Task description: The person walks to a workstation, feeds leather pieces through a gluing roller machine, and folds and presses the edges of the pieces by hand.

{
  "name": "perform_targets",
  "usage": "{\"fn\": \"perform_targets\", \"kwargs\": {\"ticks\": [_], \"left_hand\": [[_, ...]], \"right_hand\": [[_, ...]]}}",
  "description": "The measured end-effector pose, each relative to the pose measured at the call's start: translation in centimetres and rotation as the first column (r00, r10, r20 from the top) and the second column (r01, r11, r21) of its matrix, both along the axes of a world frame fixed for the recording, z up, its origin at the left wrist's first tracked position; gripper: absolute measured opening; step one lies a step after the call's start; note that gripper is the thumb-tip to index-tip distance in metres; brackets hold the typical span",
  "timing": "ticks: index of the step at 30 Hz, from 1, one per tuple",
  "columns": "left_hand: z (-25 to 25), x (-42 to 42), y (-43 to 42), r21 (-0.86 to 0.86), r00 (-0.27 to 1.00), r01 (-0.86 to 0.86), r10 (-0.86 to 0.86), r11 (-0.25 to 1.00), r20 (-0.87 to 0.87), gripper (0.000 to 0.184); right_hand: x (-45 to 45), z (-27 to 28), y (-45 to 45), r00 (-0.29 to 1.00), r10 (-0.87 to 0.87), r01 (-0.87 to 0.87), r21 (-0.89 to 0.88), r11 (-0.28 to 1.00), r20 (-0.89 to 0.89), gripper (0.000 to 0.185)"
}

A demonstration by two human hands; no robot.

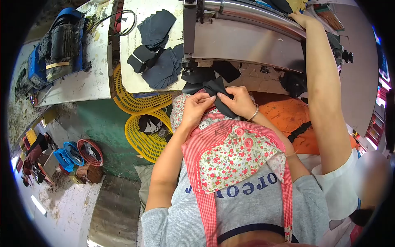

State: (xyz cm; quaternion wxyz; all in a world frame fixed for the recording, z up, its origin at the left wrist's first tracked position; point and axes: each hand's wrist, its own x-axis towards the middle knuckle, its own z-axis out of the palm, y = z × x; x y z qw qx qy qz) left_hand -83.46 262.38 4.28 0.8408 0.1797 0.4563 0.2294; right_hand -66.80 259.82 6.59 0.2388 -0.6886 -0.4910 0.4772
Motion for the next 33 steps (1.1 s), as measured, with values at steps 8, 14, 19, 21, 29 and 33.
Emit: {"fn": "perform_targets", "kwargs": {"ticks": [8, 14, 19, 21, 29, 33], "left_hand": [[0.2, -0.7, 0.0, -0.024, 0.991, -0.082, 0.079, 0.996, -0.110, 0.022], [0.8, 0.0, 0.1, 0.139, 0.969, 0.072, -0.036, 0.988, -0.245, 0.023], [2.1, 0.0, 0.5, 0.132, 0.955, 0.070, -0.028, 0.989, -0.296, 0.024], [0.8, -0.4, 0.2, 0.087, 0.957, -0.081, 0.102, 0.993, -0.270, 0.027], [0.1, 3.3, 2.6, 0.018, 0.987, 0.159, -0.159, 0.987, -0.019, 0.053], [-7.7, 4.8, 2.0, 0.496, 0.778, 0.450, -0.054, 0.743, -0.625, 0.051]], "right_hand": [[1.6, -2.8, -0.4, 0.755, -0.605, 0.584, -0.159, 0.796, -0.253, 0.030], [0.3, 2.8, 0.0, 0.997, 0.072, -0.076, 0.134, 0.988, 0.032, 0.026], [0.6, -0.3, -1.5, 0.782, -0.475, 0.375, -0.304, 0.876, -0.404, 0.018], [2.4, -1.6, -1.4, 0.593, -0.702, 0.617, -0.337, 0.711, -0.395, 0.016], [1.5, -1.1, -1.2, 0.976, -0.187, 0.193, 0.040, 0.980, -0.110, 0.032], [4.1, -4.0, -2.5, 0.889, -0.437, 0.406, -0.206, 0.890, -0.136, 0.024]]}}
